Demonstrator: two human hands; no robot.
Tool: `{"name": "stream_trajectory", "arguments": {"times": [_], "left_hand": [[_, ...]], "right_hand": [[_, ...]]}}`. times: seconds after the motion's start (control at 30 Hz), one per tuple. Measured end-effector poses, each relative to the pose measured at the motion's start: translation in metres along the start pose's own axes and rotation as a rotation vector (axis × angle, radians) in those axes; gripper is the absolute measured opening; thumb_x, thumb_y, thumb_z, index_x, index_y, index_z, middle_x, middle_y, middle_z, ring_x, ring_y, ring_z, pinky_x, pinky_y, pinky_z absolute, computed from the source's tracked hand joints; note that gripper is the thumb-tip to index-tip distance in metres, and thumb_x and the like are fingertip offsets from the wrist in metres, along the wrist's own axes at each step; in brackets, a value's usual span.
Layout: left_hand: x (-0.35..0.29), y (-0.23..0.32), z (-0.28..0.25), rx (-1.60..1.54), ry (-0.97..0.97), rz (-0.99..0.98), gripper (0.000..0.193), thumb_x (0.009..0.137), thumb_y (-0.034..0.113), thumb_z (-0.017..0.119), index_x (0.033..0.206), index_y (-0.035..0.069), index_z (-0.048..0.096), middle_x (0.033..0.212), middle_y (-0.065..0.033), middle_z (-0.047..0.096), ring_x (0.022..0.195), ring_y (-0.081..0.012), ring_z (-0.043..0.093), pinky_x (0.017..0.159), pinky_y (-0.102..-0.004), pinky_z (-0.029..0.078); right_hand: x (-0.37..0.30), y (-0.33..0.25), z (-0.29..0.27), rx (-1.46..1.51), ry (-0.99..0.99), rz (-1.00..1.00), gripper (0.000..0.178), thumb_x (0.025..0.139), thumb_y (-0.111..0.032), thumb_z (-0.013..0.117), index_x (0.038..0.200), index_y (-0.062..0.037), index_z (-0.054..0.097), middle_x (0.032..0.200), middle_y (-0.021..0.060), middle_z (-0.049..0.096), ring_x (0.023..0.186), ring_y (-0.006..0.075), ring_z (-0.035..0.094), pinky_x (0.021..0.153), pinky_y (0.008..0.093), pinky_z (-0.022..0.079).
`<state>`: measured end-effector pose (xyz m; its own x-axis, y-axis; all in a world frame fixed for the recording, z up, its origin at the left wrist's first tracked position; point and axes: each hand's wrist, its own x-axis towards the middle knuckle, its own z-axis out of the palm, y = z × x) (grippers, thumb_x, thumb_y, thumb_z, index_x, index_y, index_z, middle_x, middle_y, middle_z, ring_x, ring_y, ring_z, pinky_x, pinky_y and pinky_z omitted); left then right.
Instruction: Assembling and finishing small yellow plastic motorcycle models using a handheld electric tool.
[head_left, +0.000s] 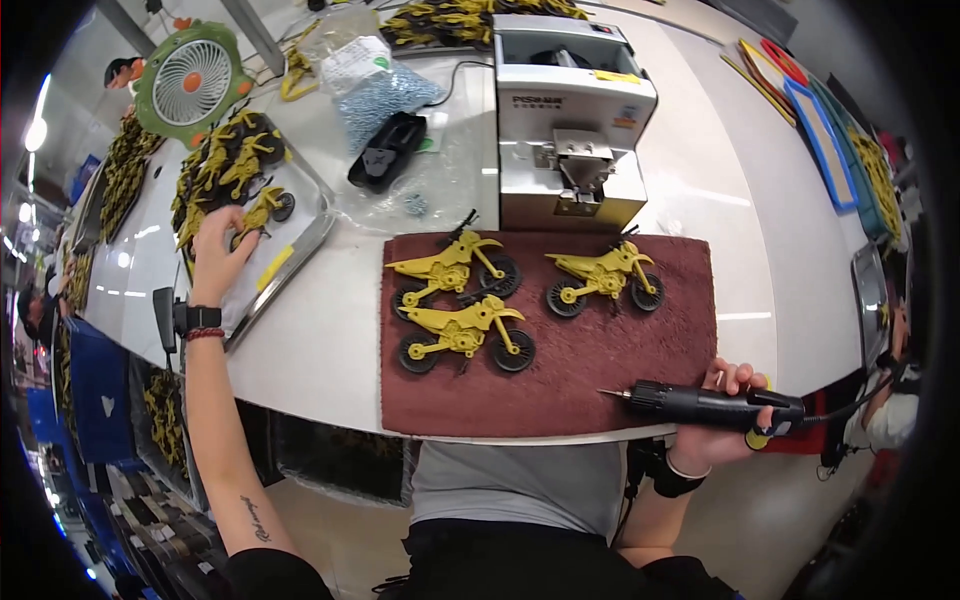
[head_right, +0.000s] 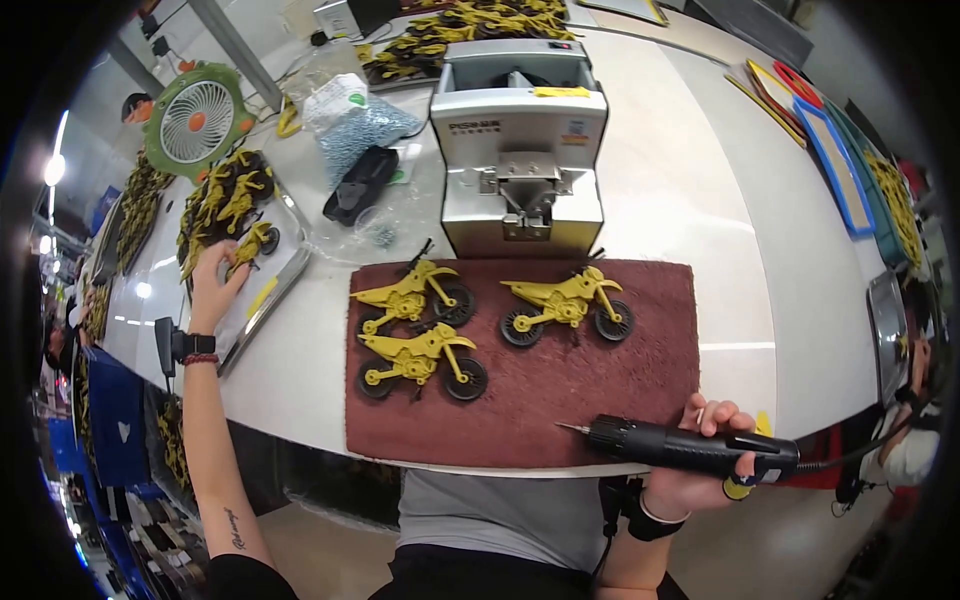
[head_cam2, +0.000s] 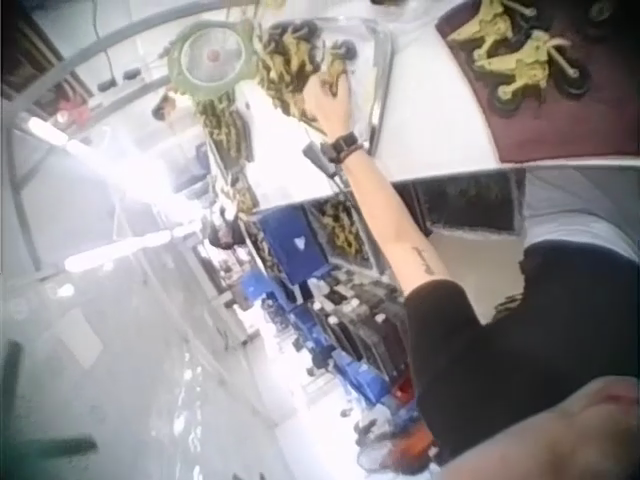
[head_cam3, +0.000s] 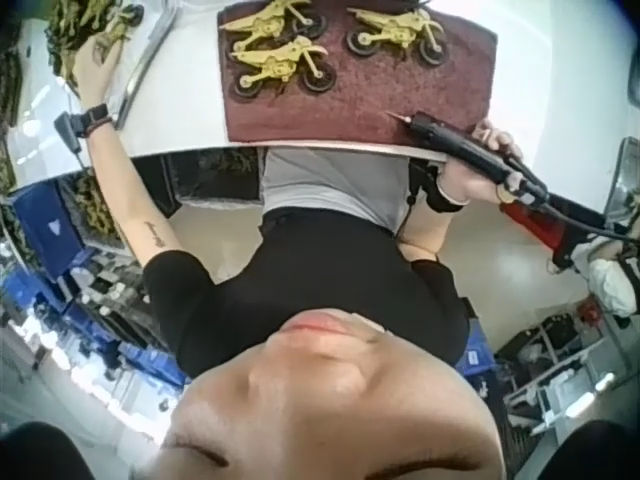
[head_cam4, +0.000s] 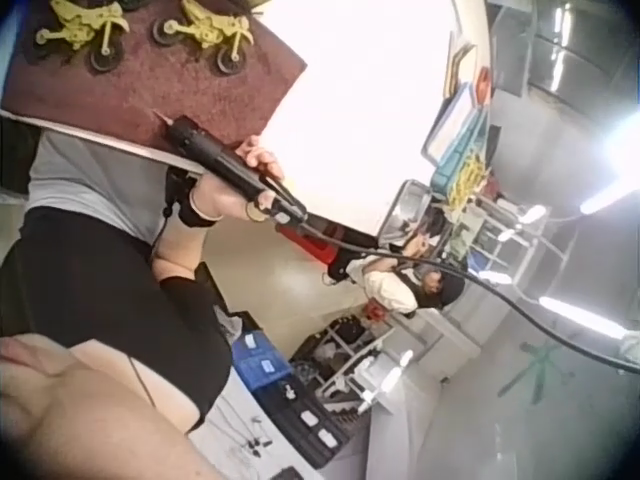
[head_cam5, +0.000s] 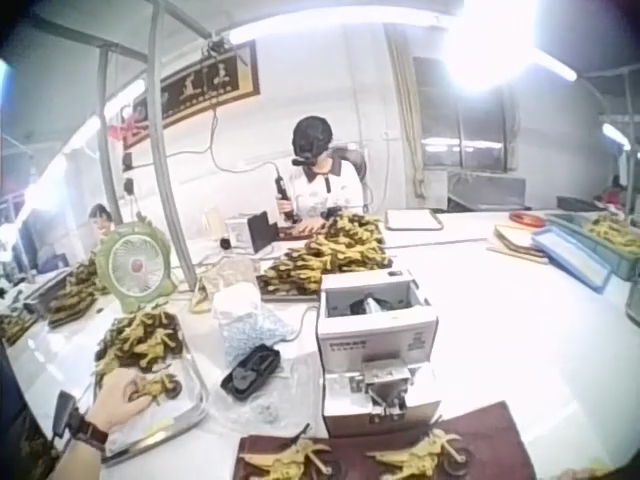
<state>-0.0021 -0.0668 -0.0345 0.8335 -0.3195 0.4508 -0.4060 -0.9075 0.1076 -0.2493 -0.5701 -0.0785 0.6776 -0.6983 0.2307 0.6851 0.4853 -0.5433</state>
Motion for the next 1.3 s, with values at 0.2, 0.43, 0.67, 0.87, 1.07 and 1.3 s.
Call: {"name": "stream_trajectory", "arguments": {"times": [0.2, 0.43, 0.67, 0.87, 1.07, 1.3], "left_hand": [[-0.019, 0.064, -0.022, -0.495, 0.202, -0.274, 0.039, 0.073, 0.0, 0.062, 0.109, 0.0, 0.046, 0.088, -0.0089, 0.058, 0.08, -0.013, 0.055, 0.074, -0.0256, 0.043], [-0.058, 0.242, -0.042, -0.461, -0.222, 0.407, 0.039, 0.059, 0.011, 0.071, 0.097, 0.011, 0.066, 0.096, -0.0104, 0.059, 0.082, -0.0247, 0.056, 0.067, -0.0337, 0.044], [-0.082, 0.247, -0.008, -0.452, -0.185, 0.324, 0.038, 0.057, 0.01, 0.07, 0.095, 0.012, 0.066, 0.097, -0.0087, 0.057, 0.084, -0.0238, 0.054, 0.069, -0.0323, 0.043], [-0.081, 0.25, -0.02, -0.418, -0.238, 0.223, 0.041, 0.06, 0.025, 0.071, 0.097, 0.007, 0.063, 0.109, -0.0145, 0.052, 0.097, -0.0303, 0.05, 0.083, -0.0378, 0.039], [-0.046, 0.231, -0.034, -0.2, -0.063, 0.252, 0.048, 0.071, 0.027, 0.062, 0.112, 0.003, 0.054, 0.117, -0.0168, 0.052, 0.115, -0.0321, 0.044, 0.098, -0.0434, 0.026], [0.036, -0.016, 0.015, 0.168, 0.224, -0.241, 0.062, 0.067, 0.026, 0.066, 0.12, 0.005, 0.041, 0.123, -0.0155, 0.041, 0.114, -0.0319, 0.039, 0.091, -0.041, 0.035]], "right_hand": [[0.001, 0.001, 0.0, -0.028, -0.037, -0.03, 0.033, 0.077, -0.03, 0.055, 0.092, -0.0008, 0.049, 0.083, 0.01, 0.046, 0.071, 0.016, 0.045, 0.091, 0.0398, 0.038], [0.0, -0.005, -0.004, -0.032, -0.026, -0.021, 0.033, 0.077, -0.03, 0.055, 0.092, -0.0009, 0.049, 0.083, 0.0091, 0.045, 0.071, 0.0153, 0.044, 0.09, 0.0388, 0.036], [0.001, -0.004, 0.0, -0.015, -0.083, 0.009, 0.031, 0.077, -0.027, 0.057, 0.091, -0.0013, 0.048, 0.084, 0.0093, 0.047, 0.074, 0.0147, 0.044, 0.092, 0.0363, 0.034], [-0.001, -0.003, -0.002, -0.037, -0.026, -0.007, 0.035, 0.076, -0.031, 0.056, 0.093, -0.0006, 0.051, 0.084, 0.0092, 0.047, 0.072, 0.0157, 0.046, 0.09, 0.0391, 0.037], [0.0, -0.006, -0.006, -0.051, -0.034, -0.022, 0.033, 0.077, -0.029, 0.053, 0.094, -0.0006, 0.05, 0.085, 0.0103, 0.047, 0.073, 0.0161, 0.046, 0.089, 0.0392, 0.038], [0.001, -0.002, -0.004, 0.02, -0.074, 0.016, 0.033, 0.077, -0.028, 0.055, 0.094, 0.001, 0.05, 0.085, 0.011, 0.047, 0.074, 0.0163, 0.046, 0.09, 0.0377, 0.038]]}}
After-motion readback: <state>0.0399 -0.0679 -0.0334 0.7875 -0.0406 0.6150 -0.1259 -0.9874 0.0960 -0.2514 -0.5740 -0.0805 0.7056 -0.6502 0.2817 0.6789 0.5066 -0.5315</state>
